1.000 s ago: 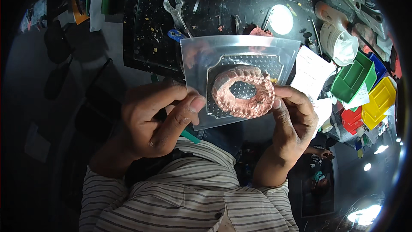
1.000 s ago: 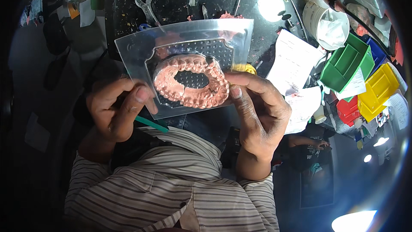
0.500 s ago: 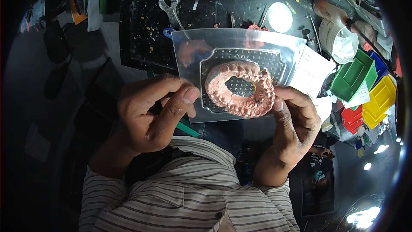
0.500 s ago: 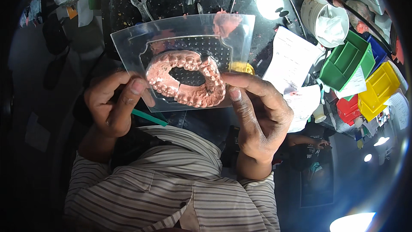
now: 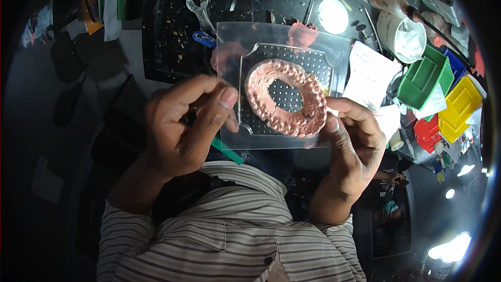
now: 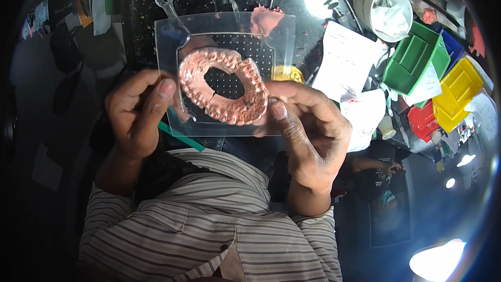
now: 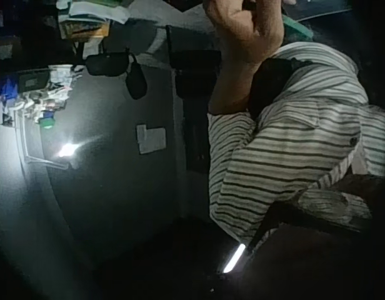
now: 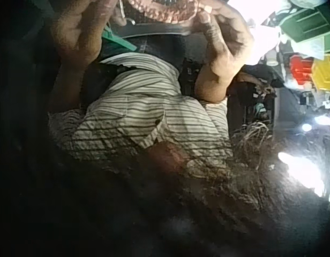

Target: The person removes a plastic sheet containing a dental mold from a clamping machine, reattaches the frame to the machine, and holds the plastic sheet while turning and touching the dental mold by hand.

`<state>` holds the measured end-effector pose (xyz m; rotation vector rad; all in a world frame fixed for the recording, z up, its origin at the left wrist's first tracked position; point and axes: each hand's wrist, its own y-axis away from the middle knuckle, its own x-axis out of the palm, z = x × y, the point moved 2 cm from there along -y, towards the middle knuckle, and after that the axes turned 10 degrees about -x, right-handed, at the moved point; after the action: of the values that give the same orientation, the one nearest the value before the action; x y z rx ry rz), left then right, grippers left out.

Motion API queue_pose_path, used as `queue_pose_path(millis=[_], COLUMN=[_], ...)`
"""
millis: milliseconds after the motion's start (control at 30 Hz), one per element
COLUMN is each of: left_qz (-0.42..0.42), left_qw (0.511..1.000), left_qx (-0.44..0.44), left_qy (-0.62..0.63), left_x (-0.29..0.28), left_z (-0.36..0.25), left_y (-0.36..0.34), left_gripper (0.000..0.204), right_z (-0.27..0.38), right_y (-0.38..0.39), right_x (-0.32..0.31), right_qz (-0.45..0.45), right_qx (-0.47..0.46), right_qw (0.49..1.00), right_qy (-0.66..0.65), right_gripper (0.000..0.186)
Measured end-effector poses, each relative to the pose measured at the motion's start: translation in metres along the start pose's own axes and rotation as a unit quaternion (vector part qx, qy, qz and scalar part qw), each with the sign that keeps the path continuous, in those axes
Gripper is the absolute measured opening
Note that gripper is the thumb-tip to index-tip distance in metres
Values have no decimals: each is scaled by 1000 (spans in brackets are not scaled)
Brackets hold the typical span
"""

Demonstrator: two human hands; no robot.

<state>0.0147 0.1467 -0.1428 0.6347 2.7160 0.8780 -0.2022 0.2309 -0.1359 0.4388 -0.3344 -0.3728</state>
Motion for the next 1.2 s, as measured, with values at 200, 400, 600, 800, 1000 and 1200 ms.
queue_pose_path(millis=[200,400,600,800,1000,1200], left_qz=[24,81,119,121,-24,-45], left_qw=[996,993,992,987,997,962], left_qx=[-53,-54,-29,-30,68,-9], left_qy=[70,72,21,-98,-24,268], left_x=[2,-15,-44,-67,-110,-140], left_z=[-5,-4,-27,-50,-47,-68], left_y=[3,23,47,57,34,4], left_gripper=[21,22,22,25,31,25], right_z=[27,50,71,77,37,-33], right_y=[31,65,89,96,51,-38], right_x=[10,30,61,75,39,10], right_qz=[-5,5,20,15,-63,-126], right_qx=[19,18,-17,-41,-38,-66], right_qw=[1000,998,995,994,996,986], right_qy=[8,65,91,96,47,89], right_gripper=[26,28,28,27,23,17])
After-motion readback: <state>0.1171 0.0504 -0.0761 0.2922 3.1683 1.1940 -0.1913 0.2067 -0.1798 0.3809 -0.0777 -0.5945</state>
